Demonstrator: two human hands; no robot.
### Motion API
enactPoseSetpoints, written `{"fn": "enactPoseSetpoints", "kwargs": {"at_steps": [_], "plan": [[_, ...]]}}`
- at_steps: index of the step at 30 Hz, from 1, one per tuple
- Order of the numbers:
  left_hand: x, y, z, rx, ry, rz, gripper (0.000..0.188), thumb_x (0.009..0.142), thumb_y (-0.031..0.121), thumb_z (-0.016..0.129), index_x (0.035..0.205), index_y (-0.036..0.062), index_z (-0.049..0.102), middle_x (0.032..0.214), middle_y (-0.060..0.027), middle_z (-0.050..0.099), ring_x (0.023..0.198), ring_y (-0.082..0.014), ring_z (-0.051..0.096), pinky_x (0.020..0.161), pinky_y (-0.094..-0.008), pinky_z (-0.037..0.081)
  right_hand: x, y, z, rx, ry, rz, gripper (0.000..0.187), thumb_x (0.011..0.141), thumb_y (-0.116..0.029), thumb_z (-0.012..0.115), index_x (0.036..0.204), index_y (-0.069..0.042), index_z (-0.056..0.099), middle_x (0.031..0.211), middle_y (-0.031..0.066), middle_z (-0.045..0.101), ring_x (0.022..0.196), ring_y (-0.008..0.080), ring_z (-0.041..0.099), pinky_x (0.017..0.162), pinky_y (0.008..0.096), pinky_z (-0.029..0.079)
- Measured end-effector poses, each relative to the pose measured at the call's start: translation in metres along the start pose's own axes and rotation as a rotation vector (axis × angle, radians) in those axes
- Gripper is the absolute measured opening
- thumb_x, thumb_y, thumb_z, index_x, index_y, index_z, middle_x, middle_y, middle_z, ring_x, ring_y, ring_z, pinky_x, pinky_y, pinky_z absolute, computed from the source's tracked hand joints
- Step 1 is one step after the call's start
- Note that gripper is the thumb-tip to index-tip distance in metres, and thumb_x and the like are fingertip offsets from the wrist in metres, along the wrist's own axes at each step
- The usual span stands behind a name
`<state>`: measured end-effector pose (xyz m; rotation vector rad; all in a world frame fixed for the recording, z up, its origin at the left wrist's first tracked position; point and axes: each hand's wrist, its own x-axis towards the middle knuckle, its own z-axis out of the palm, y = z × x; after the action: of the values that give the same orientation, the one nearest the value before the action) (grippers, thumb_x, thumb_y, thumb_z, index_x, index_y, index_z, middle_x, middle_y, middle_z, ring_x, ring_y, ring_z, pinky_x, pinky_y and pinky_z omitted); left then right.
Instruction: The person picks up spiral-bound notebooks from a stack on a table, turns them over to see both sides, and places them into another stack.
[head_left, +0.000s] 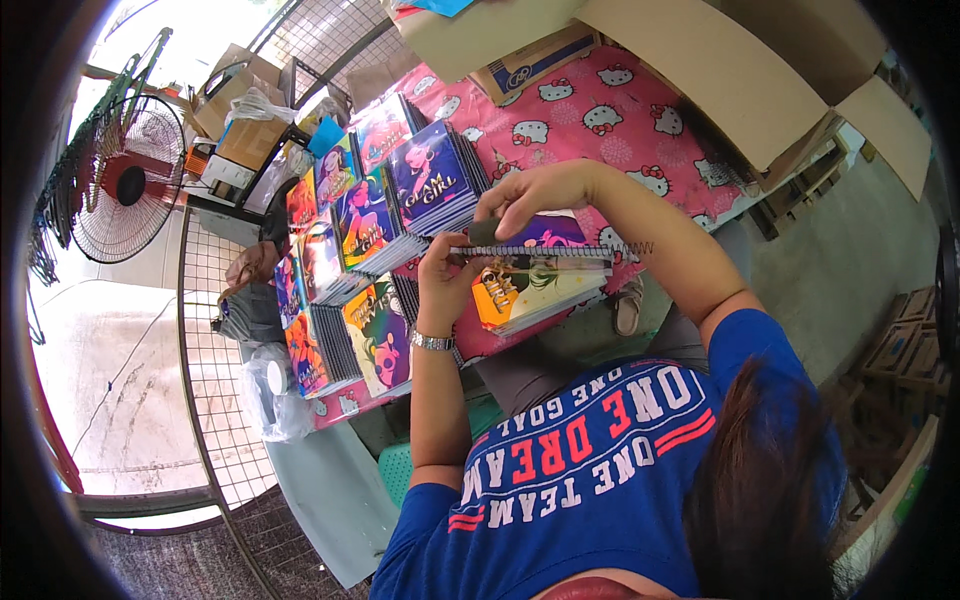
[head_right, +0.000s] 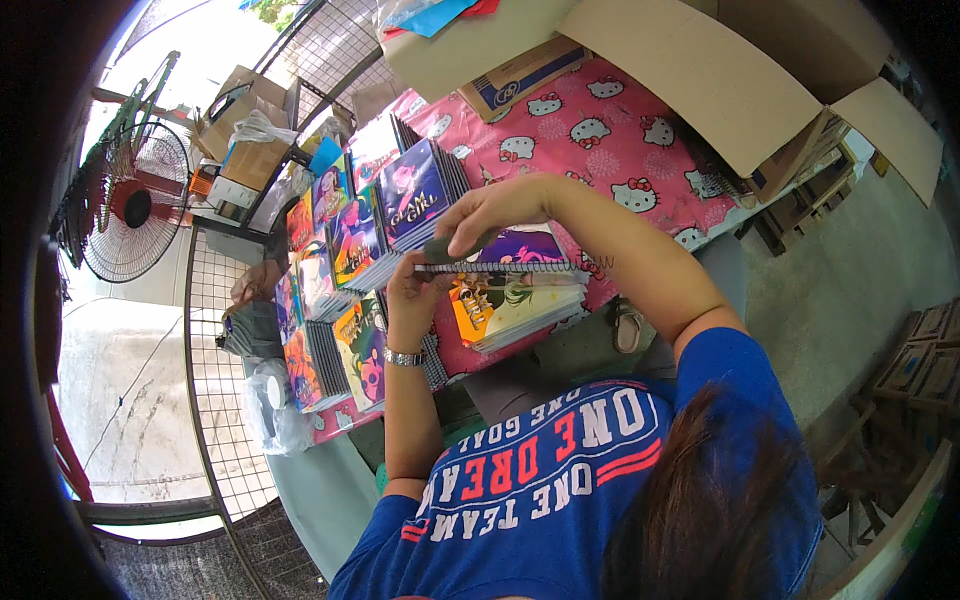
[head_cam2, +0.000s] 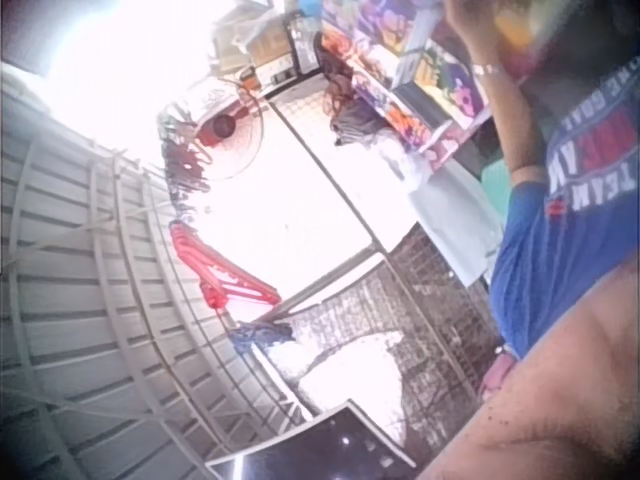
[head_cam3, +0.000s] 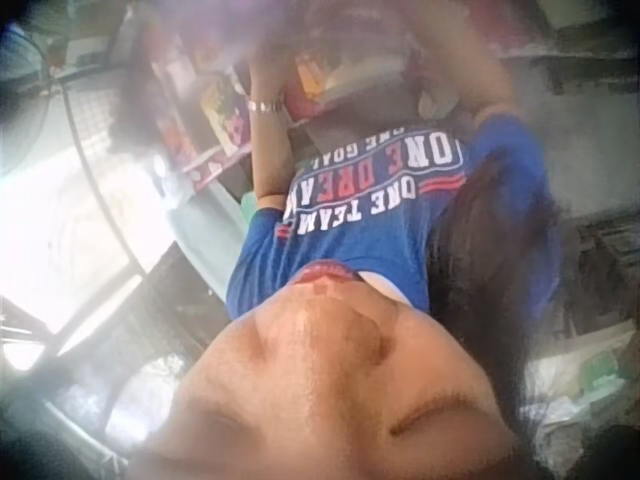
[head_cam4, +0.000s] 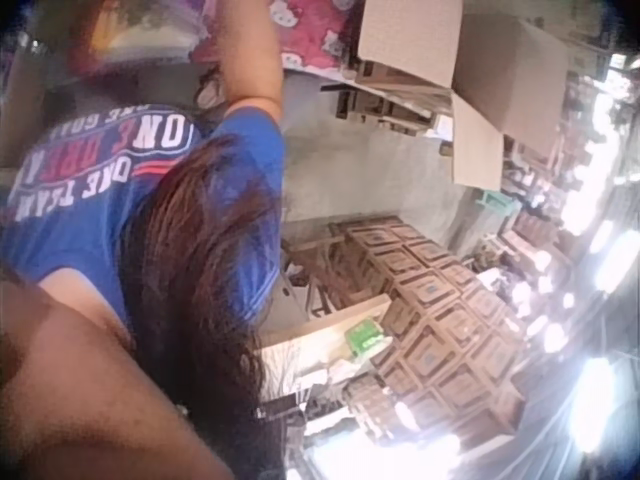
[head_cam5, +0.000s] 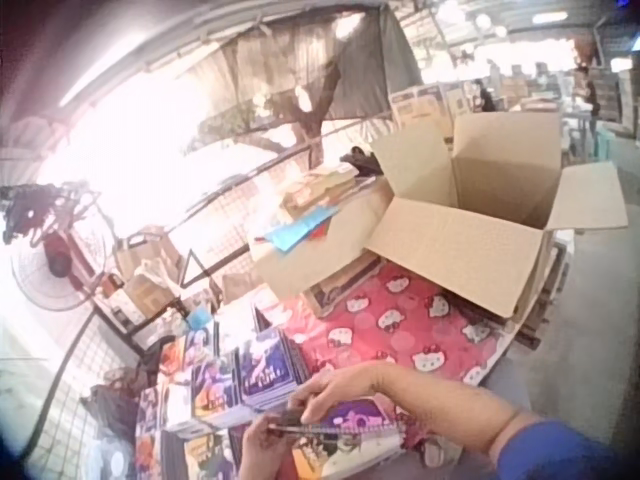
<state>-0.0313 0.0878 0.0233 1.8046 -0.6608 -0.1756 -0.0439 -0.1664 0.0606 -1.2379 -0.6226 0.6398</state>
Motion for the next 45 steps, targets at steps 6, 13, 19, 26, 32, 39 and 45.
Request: {"fn": "enactPoseSetpoints", "kwargs": {"at_steps": [6,13,19,26,32,39,45], "plan": [[-0.001,0.005,0.002,0.022,0.024,-0.035,0.026,0.082,-0.008,0.071,0.104,0.0003,0.058,0.087,-0.0019,0.065,0.072,-0.0071,0.061,0.063,-0.0198,0.05,0.009,0.002,-0.012,-0.107,-0.022,0.091,0.045,0.086,-0.029,0.072,0.121,-0.002,0.062,0.098,-0.0007,0.061,0.095,0.0101,0.055,0.086,0.0272,0.045],[-0.006,0.012,0.006,-0.139,0.174,-0.112,0.023,0.086,-0.001,0.073,0.106,-0.0018,0.061,0.087,-0.0021,0.064,0.073,-0.0066,0.062,0.064,-0.0205,0.051,-0.068,0.091,-0.086,-1.181,0.839,0.572,0.067,0.079,-0.039,0.075,0.13,0.0,0.055,0.128,0.0194,0.058,0.12,0.0311,0.054,0.101,0.043,0.041],[-0.019,0.007,0.023,-0.177,0.422,0.025,0.025,0.091,0.006,0.069,0.114,-0.0023,0.063,0.082,-0.0016,0.062,0.067,-0.0084,0.063,0.058,-0.021,0.053,-0.135,0.187,-0.024,-1.41,1.173,0.281,0.079,0.082,-0.04,0.071,0.145,-0.004,0.039,0.143,0.0209,0.045,0.132,0.0383,0.043,0.111,0.0511,0.033],[-0.008,-0.003,0.024,-0.152,0.448,-0.009,0.023,0.093,0.008,0.067,0.113,-0.0025,0.063,0.081,-0.0022,0.061,0.065,-0.0074,0.062,0.054,-0.0214,0.055,-0.142,0.162,0.053,-1.015,1.36,0.015,0.065,0.078,-0.022,0.074,0.136,-0.006,0.051,0.131,0.0176,0.054,0.12,0.0357,0.05,0.104,0.0468,0.038],[-0.009,0.006,0.03,-0.12,0.419,-0.012,0.021,0.092,0.002,0.066,0.112,-0.0016,0.063,0.081,-0.0034,0.067,0.068,-0.0067,0.063,0.056,-0.022,0.055,-0.054,0.05,0.108,-1.095,0.913,-0.338,0.064,0.074,-0.024,0.075,0.132,-0.005,0.055,0.126,0.0138,0.058,0.116,0.0329,0.054,0.099,0.0431,0.043],[-0.013,0.002,0.03,-0.105,0.444,0.038,0.018,0.09,-0.004,0.064,0.108,-0.0044,0.067,0.088,-0.0068,0.071,0.074,-0.0085,0.066,0.064,-0.0224,0.055,-0.021,0.043,0.111,-1.207,0.829,-0.35,0.057,0.076,-0.023,0.074,0.126,0.0,0.058,0.119,0.013,0.062,0.105,0.0303,0.057,0.096,0.0419,0.045],[-0.018,-0.007,0.029,-0.049,0.501,0.109,0.024,0.088,-0.009,0.062,0.11,-0.0048,0.068,0.095,-0.0079,0.071,0.08,-0.0095,0.065,0.07,-0.0234,0.055,-0.009,0.065,0.112,0.013,0.613,-0.077,0.053,0.084,-0.015,0.072,0.132,0.0,0.054,0.119,0.011,0.063,0.106,0.0192,0.06,0.091,0.0346,0.05]]}}
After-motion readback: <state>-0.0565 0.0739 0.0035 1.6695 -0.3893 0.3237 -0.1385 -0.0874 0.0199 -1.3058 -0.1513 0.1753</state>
